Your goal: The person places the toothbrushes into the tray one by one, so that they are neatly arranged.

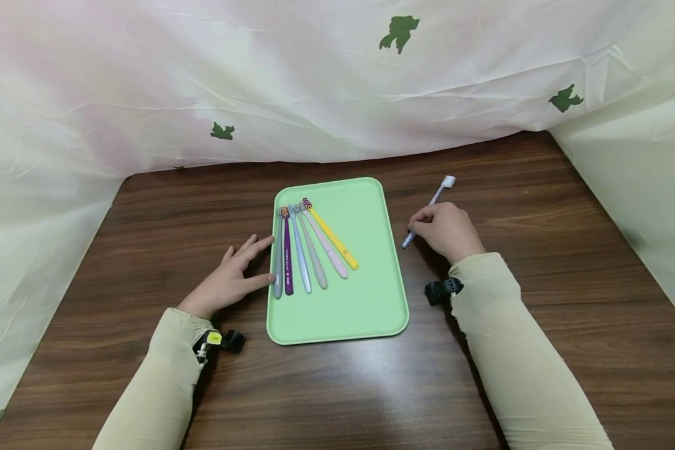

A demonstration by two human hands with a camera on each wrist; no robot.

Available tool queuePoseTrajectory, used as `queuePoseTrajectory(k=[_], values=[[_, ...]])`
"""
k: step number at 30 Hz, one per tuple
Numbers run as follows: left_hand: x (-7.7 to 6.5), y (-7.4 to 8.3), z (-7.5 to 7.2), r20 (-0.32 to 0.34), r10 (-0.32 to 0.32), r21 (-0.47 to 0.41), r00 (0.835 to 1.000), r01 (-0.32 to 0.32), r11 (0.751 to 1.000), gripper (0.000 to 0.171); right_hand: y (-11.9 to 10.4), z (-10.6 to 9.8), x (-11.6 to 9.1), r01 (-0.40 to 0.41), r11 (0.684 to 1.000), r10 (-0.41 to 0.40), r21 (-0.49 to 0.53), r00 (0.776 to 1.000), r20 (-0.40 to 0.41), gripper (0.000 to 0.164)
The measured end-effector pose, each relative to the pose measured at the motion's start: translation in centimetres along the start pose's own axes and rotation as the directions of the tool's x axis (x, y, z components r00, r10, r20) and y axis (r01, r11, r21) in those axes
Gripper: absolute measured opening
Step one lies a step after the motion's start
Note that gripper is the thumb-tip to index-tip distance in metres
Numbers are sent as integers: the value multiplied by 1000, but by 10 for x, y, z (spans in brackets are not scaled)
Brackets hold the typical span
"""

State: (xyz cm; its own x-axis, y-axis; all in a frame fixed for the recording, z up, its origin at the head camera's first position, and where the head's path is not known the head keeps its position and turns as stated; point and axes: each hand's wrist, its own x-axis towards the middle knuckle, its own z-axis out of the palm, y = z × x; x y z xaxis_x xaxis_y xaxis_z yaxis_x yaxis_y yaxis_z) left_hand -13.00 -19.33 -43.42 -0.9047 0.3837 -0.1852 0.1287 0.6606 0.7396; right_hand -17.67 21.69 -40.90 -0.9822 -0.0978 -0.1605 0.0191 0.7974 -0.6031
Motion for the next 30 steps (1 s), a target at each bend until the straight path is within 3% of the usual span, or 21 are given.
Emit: queuePoseTrajectory(k=[13, 30], values=[[0, 0, 0, 2, -2, 3, 1000, 2, 1000, 75, 0, -4, 1, -52, 999, 52, 6, 998, -19, 41], [0, 0, 0, 2, -7, 4, 1000, 7, 1000, 75, 1, -4, 2, -79, 996, 77, -38, 996, -49, 36]])
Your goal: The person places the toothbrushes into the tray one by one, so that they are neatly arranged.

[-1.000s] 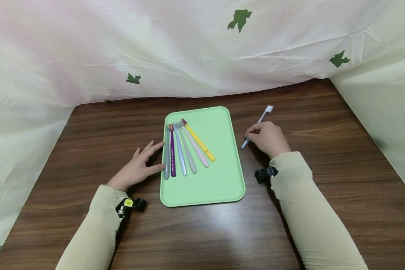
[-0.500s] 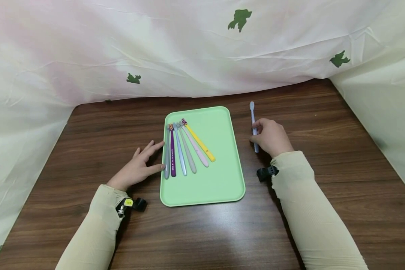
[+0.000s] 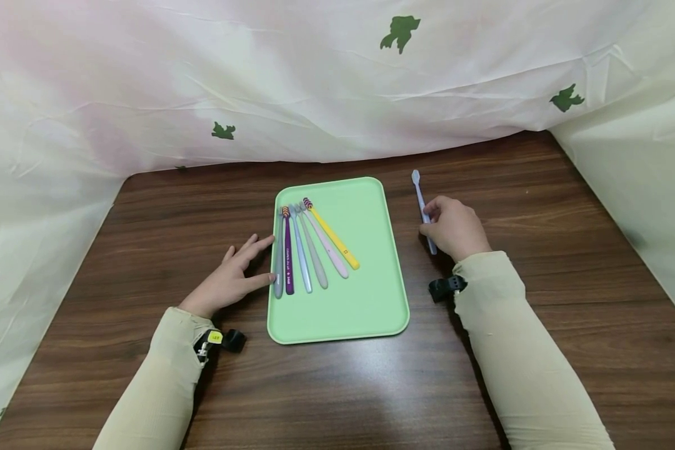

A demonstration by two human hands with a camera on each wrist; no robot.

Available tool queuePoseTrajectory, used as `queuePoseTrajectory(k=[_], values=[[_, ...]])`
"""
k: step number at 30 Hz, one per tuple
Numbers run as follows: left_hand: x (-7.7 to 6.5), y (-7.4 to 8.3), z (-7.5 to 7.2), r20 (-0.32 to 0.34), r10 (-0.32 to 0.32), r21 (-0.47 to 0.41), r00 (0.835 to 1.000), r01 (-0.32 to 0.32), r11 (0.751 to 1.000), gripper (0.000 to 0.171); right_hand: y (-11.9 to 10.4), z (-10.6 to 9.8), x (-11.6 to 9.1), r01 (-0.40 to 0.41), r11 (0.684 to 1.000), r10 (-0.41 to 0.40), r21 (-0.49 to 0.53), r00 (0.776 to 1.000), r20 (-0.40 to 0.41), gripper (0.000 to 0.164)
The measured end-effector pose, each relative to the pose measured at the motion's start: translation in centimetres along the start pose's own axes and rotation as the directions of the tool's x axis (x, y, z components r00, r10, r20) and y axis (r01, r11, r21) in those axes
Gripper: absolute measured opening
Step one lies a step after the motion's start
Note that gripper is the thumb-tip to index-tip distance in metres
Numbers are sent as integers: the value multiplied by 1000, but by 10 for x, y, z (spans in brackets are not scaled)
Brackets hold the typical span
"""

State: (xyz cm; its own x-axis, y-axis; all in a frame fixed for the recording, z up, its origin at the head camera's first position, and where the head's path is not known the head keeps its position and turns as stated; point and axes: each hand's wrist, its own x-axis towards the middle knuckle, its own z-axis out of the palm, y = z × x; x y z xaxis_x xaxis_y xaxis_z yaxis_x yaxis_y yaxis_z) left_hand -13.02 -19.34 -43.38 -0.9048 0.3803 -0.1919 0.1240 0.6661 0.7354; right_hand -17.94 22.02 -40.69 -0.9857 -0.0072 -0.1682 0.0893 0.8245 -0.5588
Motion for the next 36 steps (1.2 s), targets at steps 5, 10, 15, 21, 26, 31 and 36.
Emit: queuePoseTrajectory(k=[5, 10, 15, 21, 26, 31, 36], values=[[0, 0, 0, -1, 0, -2, 1000, 0, 1000, 75, 0, 0, 0, -5, 1000, 6, 19, 1000, -8, 34], [-1, -1, 0, 1, -1, -6, 1000, 1, 1000, 75, -1, 1, 0, 0, 999, 1, 38, 1000, -12, 32], [0, -1, 1, -2, 0, 4, 1000, 0, 1000, 75, 0, 2, -1, 6, 998, -5, 66, 1000, -15, 30], [0, -1, 1, -2, 2, 11, 1000, -2, 1000, 75, -1, 3, -1, 17, 995, -14, 97, 1000, -27, 29], [0, 0, 1, 0, 0, 6, 1000, 0, 1000, 75, -4, 3, -2, 28, 993, -24, 112, 999, -39, 28], [0, 1, 0, -1, -1, 7, 1000, 1, 1000, 74, -10, 2, -4, 48, 992, -44, 114, 998, -41, 27], [0, 1, 1, -1, -1, 5, 1000, 1, 1000, 74, -15, 3, -7, 66, 991, -62, 115, 997, -37, 27]])
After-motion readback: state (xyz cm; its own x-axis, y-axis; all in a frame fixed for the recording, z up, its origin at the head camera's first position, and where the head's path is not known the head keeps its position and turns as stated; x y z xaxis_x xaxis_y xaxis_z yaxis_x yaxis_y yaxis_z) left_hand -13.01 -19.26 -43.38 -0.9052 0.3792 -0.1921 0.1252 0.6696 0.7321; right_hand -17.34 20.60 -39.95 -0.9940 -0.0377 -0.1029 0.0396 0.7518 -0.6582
